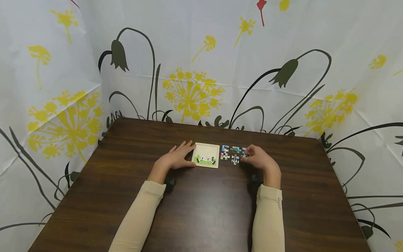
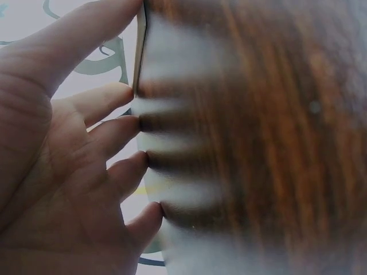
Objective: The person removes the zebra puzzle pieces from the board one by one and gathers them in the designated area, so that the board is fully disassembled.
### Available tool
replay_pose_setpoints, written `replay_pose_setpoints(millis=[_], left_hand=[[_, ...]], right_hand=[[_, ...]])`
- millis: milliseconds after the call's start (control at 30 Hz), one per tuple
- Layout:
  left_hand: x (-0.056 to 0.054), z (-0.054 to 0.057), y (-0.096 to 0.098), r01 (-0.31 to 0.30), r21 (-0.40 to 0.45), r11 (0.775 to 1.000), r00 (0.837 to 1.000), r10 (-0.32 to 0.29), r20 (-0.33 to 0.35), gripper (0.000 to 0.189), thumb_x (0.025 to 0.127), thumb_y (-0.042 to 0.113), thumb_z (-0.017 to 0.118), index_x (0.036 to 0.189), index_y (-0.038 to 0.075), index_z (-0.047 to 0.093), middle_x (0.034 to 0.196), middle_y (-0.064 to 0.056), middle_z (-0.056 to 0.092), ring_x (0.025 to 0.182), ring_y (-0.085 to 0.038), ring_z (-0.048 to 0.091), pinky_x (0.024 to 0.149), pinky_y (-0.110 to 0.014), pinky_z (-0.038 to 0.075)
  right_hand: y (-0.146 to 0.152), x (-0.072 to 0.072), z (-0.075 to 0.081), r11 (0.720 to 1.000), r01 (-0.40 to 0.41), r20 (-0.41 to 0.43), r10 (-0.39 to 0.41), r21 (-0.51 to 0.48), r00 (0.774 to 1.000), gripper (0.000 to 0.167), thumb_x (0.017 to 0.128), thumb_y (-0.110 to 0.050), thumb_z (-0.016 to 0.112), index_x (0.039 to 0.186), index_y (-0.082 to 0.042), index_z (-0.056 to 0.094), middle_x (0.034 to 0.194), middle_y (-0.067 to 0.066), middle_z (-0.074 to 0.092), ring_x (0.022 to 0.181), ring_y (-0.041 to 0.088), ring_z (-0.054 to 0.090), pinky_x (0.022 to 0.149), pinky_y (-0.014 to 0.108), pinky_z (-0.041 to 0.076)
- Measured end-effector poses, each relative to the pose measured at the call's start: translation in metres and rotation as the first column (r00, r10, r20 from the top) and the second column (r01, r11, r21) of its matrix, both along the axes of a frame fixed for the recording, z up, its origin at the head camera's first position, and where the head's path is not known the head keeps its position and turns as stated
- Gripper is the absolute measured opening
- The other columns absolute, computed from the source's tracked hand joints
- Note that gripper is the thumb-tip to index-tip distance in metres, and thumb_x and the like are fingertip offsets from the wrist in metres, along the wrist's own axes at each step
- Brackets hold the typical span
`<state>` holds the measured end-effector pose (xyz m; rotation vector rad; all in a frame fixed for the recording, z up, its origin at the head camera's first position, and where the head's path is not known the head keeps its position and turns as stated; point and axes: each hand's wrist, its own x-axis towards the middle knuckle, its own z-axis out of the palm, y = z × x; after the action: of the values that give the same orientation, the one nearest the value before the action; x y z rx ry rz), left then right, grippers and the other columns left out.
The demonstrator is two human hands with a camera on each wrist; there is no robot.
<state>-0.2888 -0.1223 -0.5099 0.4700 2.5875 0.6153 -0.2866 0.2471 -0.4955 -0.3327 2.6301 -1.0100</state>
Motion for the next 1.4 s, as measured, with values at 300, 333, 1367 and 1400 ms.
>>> replay_pose_setpoints(millis=[300,333,1367,1400], left_hand=[[0.0,0.002,0.001,0.008,0.008,1.0,1.0,-0.008,0.005,0.094,0.102,0.048,0.073,0.175,0.018,0.021,0.183,-0.008,0.005,0.171,-0.031,0.0,0.136,-0.06,0.0],[0.0,0.002,0.001,0.009,0.006,1.0,1.0,-0.009,0.003,0.094,0.102,0.048,0.073,0.175,0.018,0.021,0.183,-0.008,0.005,0.171,-0.031,0.0,0.136,-0.06,0.0],[-0.001,-0.001,-0.001,0.013,-0.016,1.0,1.0,-0.013,0.001,0.095,0.102,0.049,0.072,0.175,0.018,0.02,0.184,-0.007,0.004,0.171,-0.031,-0.001,0.136,-0.06,0.0],[-0.001,-0.001,-0.001,0.013,-0.017,1.0,1.0,-0.013,0.001,0.095,0.103,0.049,0.072,0.175,0.018,0.02,0.184,-0.007,0.004,0.171,-0.031,-0.001,0.136,-0.06,0.0]], right_hand=[[0.005,0.002,-0.001,1.0,0.009,0.06,-0.01,0.021,0.998,0.039,0.099,-0.015,0.076,0.123,0.006,0.053,0.093,0.01,0.057,0.081,0.021,0.053,0.073,0.035,0.045],[0.006,0.002,0.0,0.999,0.02,0.063,-0.021,0.031,0.998,0.041,0.099,-0.016,0.076,0.124,0.006,0.052,0.095,0.011,0.057,0.083,0.022,0.053,0.074,0.036,0.046],[0.02,0.01,0.008,0.996,0.071,-0.013,-0.07,0.056,0.997,0.024,0.104,-0.012,0.065,0.121,0.004,0.058,0.115,0.025,0.067,0.097,0.033,0.063,0.082,0.043,0.052],[0.019,0.01,0.009,0.996,0.073,-0.032,-0.071,0.06,0.997,0.023,0.105,-0.012,0.064,0.121,0.004,0.059,0.117,0.026,0.068,0.099,0.033,0.064,0.083,0.044,0.052]])
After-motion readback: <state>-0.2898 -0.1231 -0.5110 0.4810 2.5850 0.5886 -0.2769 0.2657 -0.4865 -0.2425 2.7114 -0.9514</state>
